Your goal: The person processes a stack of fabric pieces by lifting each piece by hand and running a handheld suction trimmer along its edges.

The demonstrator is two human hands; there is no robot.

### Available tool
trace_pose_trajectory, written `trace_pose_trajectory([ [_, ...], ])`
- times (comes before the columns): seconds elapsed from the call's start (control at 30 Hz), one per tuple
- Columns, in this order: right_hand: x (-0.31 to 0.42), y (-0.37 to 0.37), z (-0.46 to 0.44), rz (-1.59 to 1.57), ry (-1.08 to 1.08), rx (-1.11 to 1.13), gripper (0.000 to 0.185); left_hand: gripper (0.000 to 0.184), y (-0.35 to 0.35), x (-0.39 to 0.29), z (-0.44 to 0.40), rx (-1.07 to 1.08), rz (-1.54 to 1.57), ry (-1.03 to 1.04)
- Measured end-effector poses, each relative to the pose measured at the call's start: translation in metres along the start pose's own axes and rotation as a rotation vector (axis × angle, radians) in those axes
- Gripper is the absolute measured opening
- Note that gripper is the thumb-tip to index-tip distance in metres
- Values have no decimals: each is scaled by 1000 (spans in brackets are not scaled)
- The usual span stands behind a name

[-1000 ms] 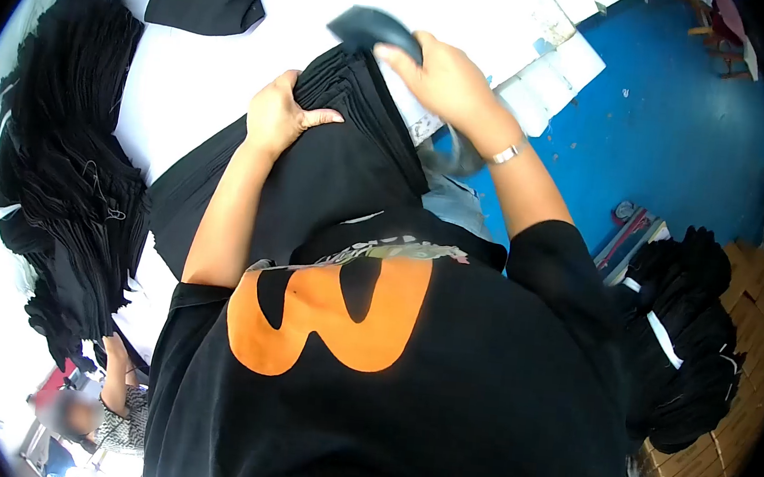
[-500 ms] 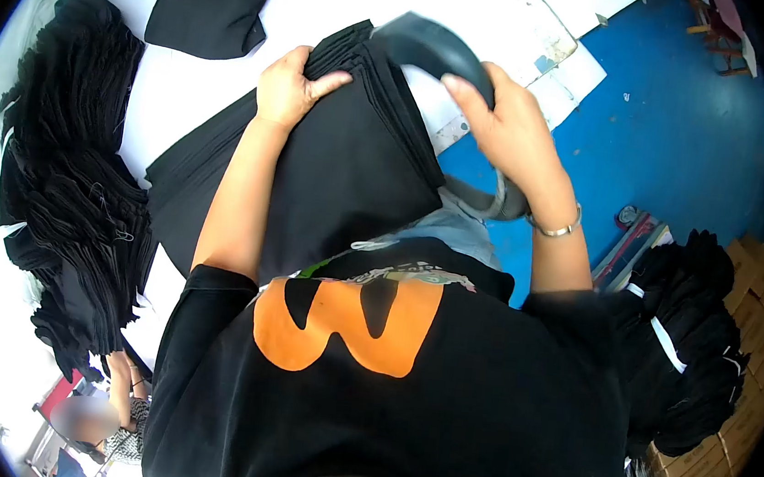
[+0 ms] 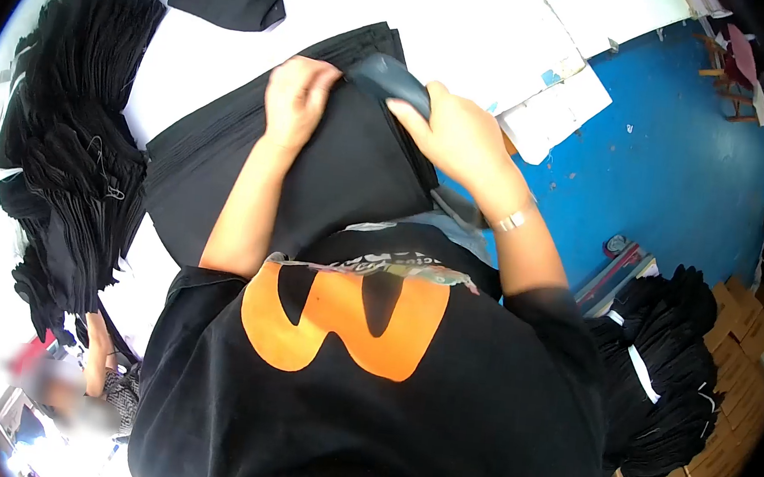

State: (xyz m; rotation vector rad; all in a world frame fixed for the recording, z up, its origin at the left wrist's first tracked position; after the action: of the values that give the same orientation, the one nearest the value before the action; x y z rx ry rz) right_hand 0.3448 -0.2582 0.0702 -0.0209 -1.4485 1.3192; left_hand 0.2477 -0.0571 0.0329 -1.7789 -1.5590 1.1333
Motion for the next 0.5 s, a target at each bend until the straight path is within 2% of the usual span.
trace_pose_trajectory([
  [0.03,0,4,-14,-84,-6,2,61,35,11,-4,10,110,-9,-174],
  [0.13,5,1,-19,-147,-32,8,62,39,5,-5,20,-23,-30,-230],
  [0.23,-5,-3,19,-111,65,44,62,38,5,-5,28,-37,-22,-207],
  [0.33,3,5,1,-75,92,45,62,35,5,-8,24,7,-38,-181],
  [0.37,5,7,-12,-123,49,-25,57,33,7,-6,23,29,-39,-233],
  [0.5,12,7,-7,-97,6,-49,58,32,10,-1,29,46,19,-271],
])
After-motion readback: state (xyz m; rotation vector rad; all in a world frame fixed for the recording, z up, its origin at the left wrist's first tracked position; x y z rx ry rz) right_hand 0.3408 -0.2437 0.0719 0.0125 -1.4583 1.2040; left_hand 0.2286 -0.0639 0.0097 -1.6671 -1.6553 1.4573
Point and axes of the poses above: each hand's wrist, its own z-axis away from the middle knuckle, its own y-axis out of the palm, x = y × z, the point moved 7 cm from there along -z, towards the middle knuckle, and after that the axes turned 12 degrees about -z, right-handed, at the moved point
